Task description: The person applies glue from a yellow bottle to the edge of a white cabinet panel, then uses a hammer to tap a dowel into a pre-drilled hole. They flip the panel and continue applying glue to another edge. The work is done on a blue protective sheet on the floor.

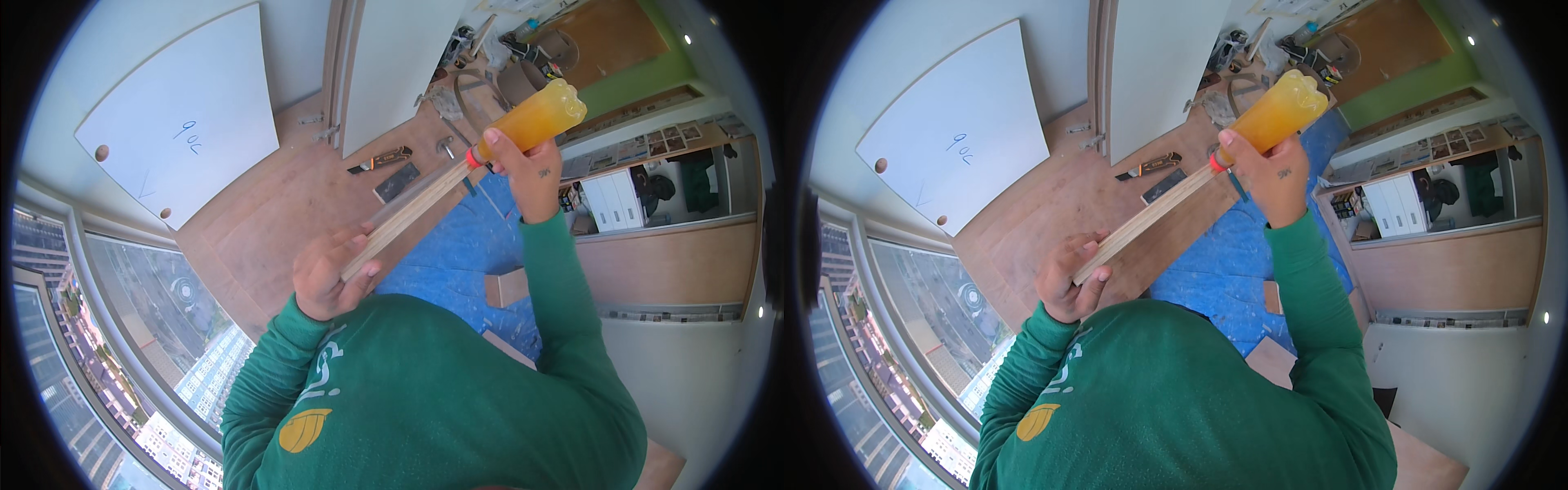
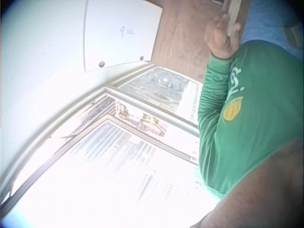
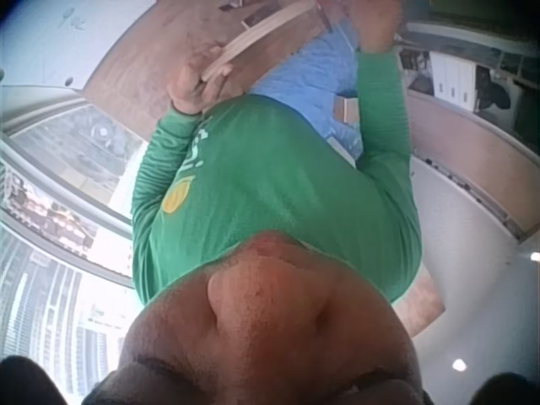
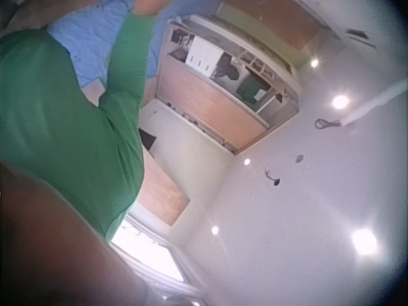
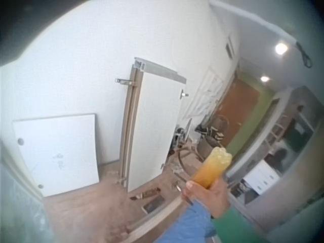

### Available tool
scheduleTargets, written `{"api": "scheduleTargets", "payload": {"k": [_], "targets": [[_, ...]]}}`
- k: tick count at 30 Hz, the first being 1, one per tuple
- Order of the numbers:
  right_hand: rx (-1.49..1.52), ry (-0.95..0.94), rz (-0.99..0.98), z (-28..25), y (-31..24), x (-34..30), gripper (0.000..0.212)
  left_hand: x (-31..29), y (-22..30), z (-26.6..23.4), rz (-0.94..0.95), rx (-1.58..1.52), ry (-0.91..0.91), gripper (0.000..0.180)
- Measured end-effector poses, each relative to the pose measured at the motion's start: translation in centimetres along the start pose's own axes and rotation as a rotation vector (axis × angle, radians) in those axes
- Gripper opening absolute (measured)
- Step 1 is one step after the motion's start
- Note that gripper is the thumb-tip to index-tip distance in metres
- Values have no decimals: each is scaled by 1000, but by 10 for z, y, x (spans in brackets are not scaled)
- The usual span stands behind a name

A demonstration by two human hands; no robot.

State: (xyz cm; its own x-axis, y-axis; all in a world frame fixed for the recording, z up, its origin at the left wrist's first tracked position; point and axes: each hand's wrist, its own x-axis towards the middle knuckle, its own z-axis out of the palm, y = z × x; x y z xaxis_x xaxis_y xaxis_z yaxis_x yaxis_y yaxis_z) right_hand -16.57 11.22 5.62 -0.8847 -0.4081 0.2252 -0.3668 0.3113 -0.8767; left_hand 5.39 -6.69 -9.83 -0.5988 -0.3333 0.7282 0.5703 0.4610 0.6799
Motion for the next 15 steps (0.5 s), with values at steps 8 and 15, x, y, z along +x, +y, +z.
{"api": "scheduleTargets", "payload": {"k": [8,15], "targets": [[3,33,1,-7,6,15,24,3,1,2,30,8,6,36],[-77,36,-8,-7,7,11,25,1,0,0,15,20,4,36]]}}
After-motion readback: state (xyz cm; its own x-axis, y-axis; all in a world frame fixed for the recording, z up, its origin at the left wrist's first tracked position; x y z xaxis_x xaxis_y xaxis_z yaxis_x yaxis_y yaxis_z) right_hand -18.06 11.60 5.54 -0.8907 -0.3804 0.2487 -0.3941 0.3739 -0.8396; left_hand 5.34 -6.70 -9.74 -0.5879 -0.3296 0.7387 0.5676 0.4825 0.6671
